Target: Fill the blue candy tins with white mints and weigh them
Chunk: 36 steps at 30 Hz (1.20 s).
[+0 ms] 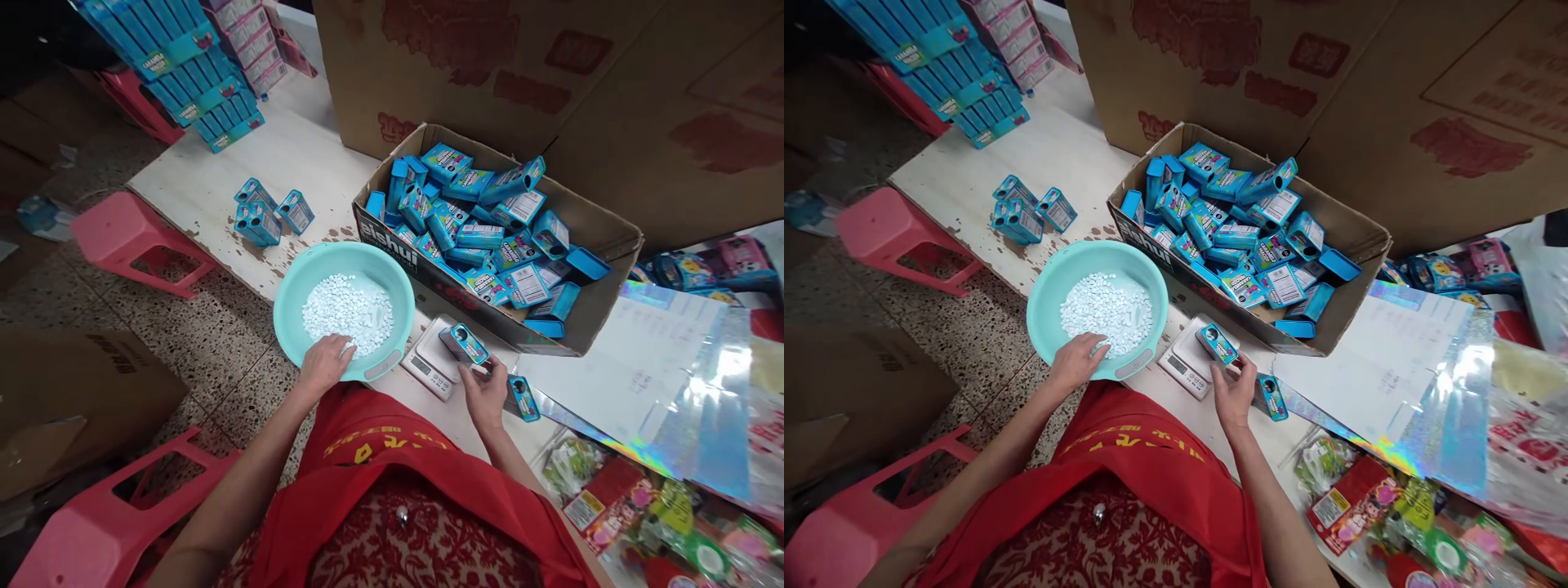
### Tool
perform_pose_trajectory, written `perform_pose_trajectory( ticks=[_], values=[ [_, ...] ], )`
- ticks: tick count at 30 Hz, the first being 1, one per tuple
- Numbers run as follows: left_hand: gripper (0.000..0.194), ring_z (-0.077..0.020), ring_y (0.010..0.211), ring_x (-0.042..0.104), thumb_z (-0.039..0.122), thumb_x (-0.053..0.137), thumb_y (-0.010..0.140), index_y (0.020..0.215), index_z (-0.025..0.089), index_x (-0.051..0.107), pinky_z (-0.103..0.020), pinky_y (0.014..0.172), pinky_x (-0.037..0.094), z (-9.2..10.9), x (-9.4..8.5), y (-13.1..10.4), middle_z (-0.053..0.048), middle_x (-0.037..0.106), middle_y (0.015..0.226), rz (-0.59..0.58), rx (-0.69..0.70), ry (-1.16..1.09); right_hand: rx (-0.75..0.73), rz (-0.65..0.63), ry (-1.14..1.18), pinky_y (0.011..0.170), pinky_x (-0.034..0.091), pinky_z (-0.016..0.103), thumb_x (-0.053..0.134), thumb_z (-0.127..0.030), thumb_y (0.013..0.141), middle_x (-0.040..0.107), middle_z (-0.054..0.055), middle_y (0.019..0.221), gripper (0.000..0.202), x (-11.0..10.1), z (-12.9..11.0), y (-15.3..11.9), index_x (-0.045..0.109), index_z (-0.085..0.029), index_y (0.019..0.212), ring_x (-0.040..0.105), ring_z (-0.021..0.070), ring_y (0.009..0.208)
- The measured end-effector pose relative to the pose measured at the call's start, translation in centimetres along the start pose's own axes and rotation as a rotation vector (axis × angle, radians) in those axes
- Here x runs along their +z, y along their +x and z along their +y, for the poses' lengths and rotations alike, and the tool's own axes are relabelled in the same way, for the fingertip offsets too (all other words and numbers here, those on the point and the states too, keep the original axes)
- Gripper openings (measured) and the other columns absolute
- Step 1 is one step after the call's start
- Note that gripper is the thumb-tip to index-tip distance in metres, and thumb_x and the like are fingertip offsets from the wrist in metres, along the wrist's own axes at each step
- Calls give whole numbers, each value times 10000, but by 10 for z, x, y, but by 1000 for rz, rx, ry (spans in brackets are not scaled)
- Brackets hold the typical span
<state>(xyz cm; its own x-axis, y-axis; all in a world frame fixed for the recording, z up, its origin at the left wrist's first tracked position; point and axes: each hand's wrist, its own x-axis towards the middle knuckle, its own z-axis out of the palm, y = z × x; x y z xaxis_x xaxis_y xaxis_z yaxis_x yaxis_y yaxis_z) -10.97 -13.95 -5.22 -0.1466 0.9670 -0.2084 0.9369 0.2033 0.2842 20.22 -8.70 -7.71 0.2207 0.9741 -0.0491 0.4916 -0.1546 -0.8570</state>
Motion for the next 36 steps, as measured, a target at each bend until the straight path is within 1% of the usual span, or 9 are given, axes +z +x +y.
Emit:
perform_pose_trajectory(
  ticks=[4,8,14,17,22,25,28,32,36],
  values=[
    [302,-276,1032,554,356,495,879,1115,216,620,-366,805,467,2,-2,11,-86,630,1077,-152,-26,45,-57,1,-19,789,510,394,681,-503,693,537,101,1103,553,5,-7,12,531,-177,1113,549,238,995],
    [298,-314,1059,541,226,580,784,1078,191,615,-391,789,463,7,-2,27,-129,583,1128,-314,-13,55,-72,-6,-47,775,487,399,678,-559,665,592,63,928,513,5,-14,22,594,-168,986,569,228,874],
    [208,-256,893,612,52,515,728,835,181,638,-346,756,450,-2,-1,31,-93,644,900,-363,-73,-39,-140,-31,8,766,471,361,706,-477,714,615,49,905,431,-20,-57,14,619,-180,1014,579,200,817],
    [192,-230,891,609,39,522,703,762,186,631,-311,763,438,-9,-5,33,-63,657,849,-346,-90,-124,-252,-70,41,754,475,346,707,-435,733,620,47,908,378,-21,-82,10,618,-186,1003,588,197,821],
    [134,-179,770,609,112,526,755,835,148,626,-268,689,445,-7,-26,36,-46,649,776,-275,-167,-272,-434,-194,39,760,489,347,679,-399,783,636,46,906,296,2,-111,16,619,-199,993,601,198,836],
    [140,-149,705,592,215,542,790,885,138,611,-244,631,449,9,-55,31,-29,632,751,-184,-200,-623,-538,-227,62,764,495,345,664,-367,805,644,46,922,258,18,-122,18,609,-213,1005,610,202,857],
    [157,-139,718,574,283,605,763,853,156,621,-252,665,453,35,-93,25,-21,629,781,-45,-75,-1001,-606,-302,93,762,498,340,653,-339,819,644,48,929,238,35,-129,16,600,-218,1017,611,200,862],
    [100,-136,765,554,175,554,774,832,183,635,-267,731,444,61,-121,26,-18,624,846,17,166,-792,-630,-401,109,768,499,341,646,-353,824,643,47,932,239,53,-134,10,602,-221,1017,610,201,863],
    [233,-140,778,555,98,510,761,932,192,637,-270,742,445,56,-119,30,-20,620,889,47,213,-679,-612,-436,121,768,499,340,649,-369,817,649,40,922,242,63,-136,5,604,-229,1009,611,203,862]
  ],
)
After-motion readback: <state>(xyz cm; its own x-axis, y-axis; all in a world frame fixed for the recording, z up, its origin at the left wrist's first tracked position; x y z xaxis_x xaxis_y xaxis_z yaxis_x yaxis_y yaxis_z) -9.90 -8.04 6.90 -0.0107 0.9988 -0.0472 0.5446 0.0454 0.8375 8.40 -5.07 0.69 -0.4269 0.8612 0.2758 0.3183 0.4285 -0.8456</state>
